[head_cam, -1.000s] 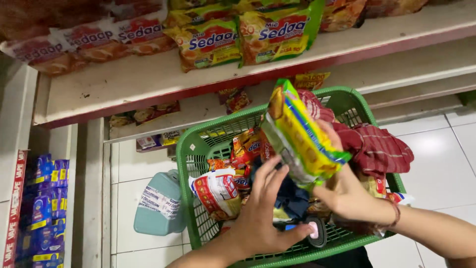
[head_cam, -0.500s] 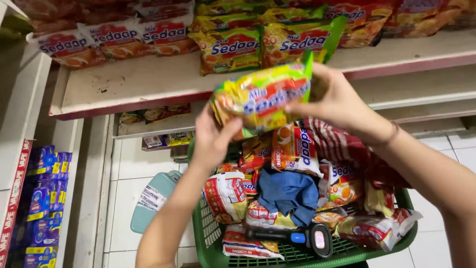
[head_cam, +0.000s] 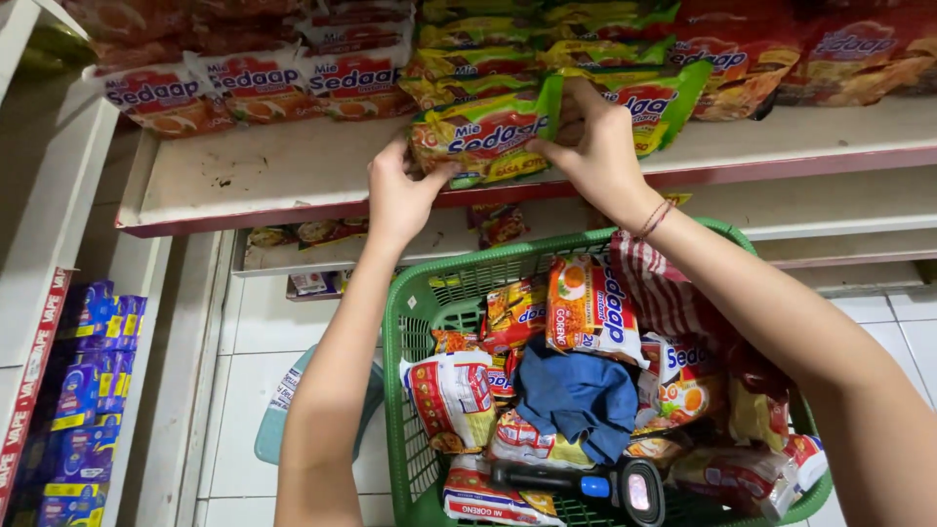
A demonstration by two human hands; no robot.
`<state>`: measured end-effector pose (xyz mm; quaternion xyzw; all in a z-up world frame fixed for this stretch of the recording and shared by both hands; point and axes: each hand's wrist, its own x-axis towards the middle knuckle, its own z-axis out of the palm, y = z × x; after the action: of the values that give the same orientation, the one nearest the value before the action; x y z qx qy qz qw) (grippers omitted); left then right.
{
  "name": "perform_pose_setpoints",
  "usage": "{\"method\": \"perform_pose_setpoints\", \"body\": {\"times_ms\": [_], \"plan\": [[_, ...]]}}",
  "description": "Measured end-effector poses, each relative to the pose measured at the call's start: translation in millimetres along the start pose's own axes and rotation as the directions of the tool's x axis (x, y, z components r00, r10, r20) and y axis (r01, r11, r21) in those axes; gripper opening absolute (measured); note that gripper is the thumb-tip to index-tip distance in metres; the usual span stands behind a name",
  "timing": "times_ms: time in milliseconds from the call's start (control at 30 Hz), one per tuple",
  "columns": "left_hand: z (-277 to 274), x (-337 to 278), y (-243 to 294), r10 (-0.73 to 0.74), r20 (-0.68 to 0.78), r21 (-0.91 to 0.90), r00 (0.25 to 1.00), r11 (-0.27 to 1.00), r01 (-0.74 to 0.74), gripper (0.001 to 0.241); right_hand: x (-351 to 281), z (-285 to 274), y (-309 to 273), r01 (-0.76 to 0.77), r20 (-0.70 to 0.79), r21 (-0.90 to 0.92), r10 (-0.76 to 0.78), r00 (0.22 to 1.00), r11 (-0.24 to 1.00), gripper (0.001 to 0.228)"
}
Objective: Scan and arrange instant noodle packets on store shelves.
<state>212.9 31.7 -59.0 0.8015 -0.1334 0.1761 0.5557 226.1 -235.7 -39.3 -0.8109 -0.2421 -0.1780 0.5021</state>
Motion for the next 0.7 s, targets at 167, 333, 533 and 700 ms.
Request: {"method": "perform_pose_setpoints", "body": {"times_ms": [167,333,533,700], "plan": [[-0.5,2.7,-3.8,-0.056,-0.018,0.054,0.998,0.997,0.057,0.035,-5.8,-20.6,-18.4,0.044,0.039,-0.283,-0.034,0.999,0.958,0.064],[-5.2,-3.1,-1.3,0.072,-0.026,0.131,0.997,0.989,-0.069,0.075,-15.9,-71.4,-6.2,0.226,0.179,-0.862,-0.143,0.973,0.455,0.083],[14.0,4.7,-12.0,0.153,-0.057,0.326,0.987,0.937,-0.127,0.11,-9.9,-101.0,33.5,0.326,0.291,-0.646,-0.173,0.941,0.69,0.063],[21.9,7.6,-20.9,0.144,-0.054,0.235,0.988,0.964,-0.127,0.104,-13.5,-107.3,65.7,0.363,0.321,-0.688,-0.185,0.929,0.628,0.042]]}}
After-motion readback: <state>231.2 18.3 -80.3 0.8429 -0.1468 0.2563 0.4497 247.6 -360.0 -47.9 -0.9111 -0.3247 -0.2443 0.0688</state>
